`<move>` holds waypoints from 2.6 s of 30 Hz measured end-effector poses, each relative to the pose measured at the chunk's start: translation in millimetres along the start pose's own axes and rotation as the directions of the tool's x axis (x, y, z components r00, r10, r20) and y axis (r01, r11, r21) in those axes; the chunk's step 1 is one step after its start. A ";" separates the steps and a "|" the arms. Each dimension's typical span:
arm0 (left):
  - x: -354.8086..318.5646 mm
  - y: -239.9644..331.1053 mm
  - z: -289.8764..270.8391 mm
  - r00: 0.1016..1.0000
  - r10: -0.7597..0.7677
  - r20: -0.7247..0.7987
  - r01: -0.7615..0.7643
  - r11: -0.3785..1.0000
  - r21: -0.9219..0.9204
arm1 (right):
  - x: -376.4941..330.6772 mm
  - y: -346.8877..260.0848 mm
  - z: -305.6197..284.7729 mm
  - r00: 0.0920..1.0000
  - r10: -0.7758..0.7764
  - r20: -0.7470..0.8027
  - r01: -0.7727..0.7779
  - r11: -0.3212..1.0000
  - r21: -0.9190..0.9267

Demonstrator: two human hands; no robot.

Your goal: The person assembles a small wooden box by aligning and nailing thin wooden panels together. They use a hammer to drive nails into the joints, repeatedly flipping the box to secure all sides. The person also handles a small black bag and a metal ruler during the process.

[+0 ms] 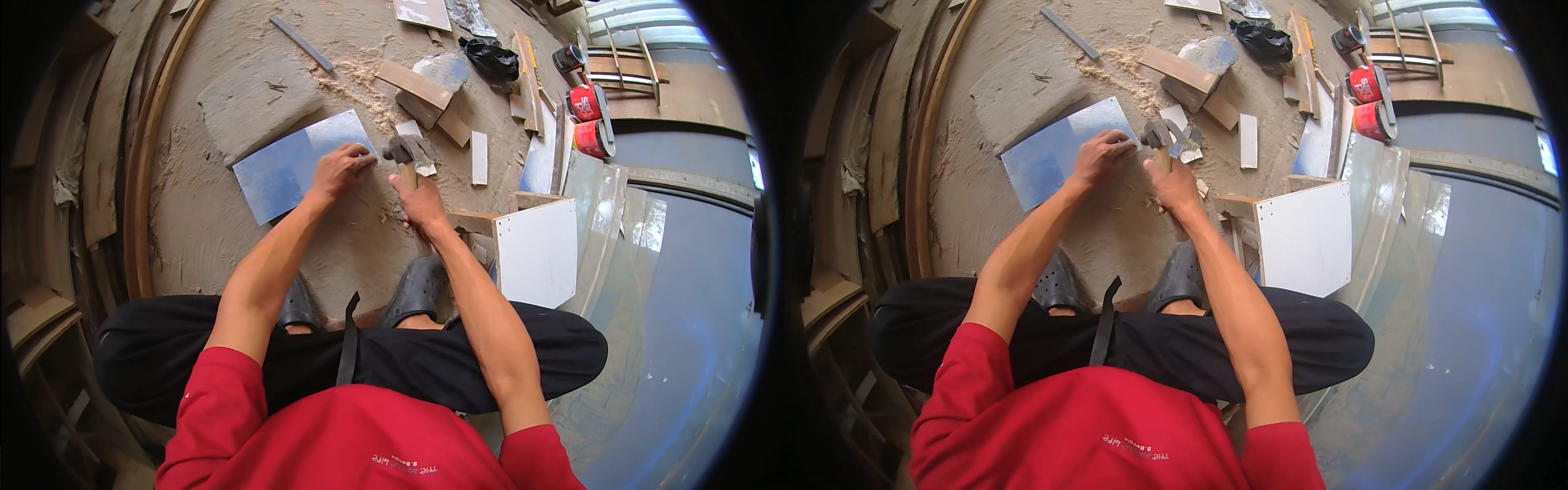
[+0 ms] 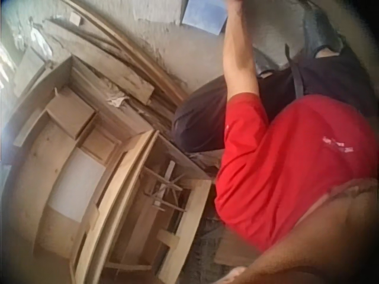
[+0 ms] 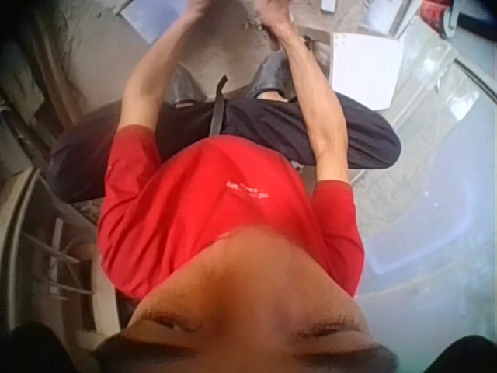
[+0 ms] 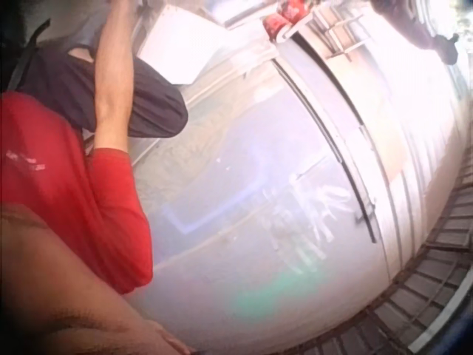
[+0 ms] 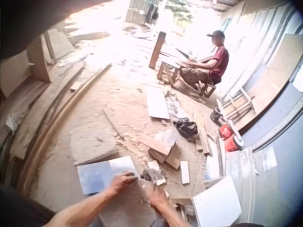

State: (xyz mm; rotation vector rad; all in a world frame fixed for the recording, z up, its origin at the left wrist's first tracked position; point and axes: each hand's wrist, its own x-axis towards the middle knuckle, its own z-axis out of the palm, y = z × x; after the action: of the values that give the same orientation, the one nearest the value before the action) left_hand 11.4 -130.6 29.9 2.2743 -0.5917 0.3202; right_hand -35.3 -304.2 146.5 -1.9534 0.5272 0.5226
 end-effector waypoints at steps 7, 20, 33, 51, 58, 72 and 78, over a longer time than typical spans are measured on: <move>-2.1 4.1 -3.4 0.999 -0.026 0.038 0.025 1.000 0.016 | -8.5 0.0 13.0 0.996 -0.078 -0.044 0.079 0.997 0.005; -2.5 3.8 -3.7 0.999 -0.013 0.039 0.012 1.000 0.019 | -9.2 -0.6 20.6 0.995 -0.066 -0.080 0.052 0.986 -0.159; -0.9 6.3 -1.0 0.999 -0.032 0.030 0.031 1.000 0.003 | 1.3 20.4 27.2 0.967 -0.195 -0.167 0.167 0.972 -0.168; -0.6 5.5 -0.7 0.998 -0.068 0.012 0.068 0.997 -0.038 | -1.6 16.2 28.5 0.974 -0.173 -0.148 0.153 0.979 -0.136; -0.4 -4.0 -1.5 0.996 -0.084 0.033 0.087 0.989 -0.122 | -3.3 9.6 21.9 0.991 -0.087 -0.098 0.079 0.994 -0.078; -8.5 -2.5 -5.5 0.999 -0.050 0.006 0.049 0.998 0.045 | 0.4 16.4 24.7 0.991 -0.089 -0.103 0.074 0.987 -0.139; -5.4 -5.4 1.2 0.981 -0.170 -0.093 0.189 0.947 0.260 | 4.1 27.5 27.5 0.978 -0.141 -0.154 0.115 0.979 -0.167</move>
State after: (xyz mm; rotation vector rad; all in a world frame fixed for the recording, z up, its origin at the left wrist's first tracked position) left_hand 9.6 -126.4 23.6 2.5436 -0.3162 0.4073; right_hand -51.2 -290.9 113.3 -2.1783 0.4707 0.3295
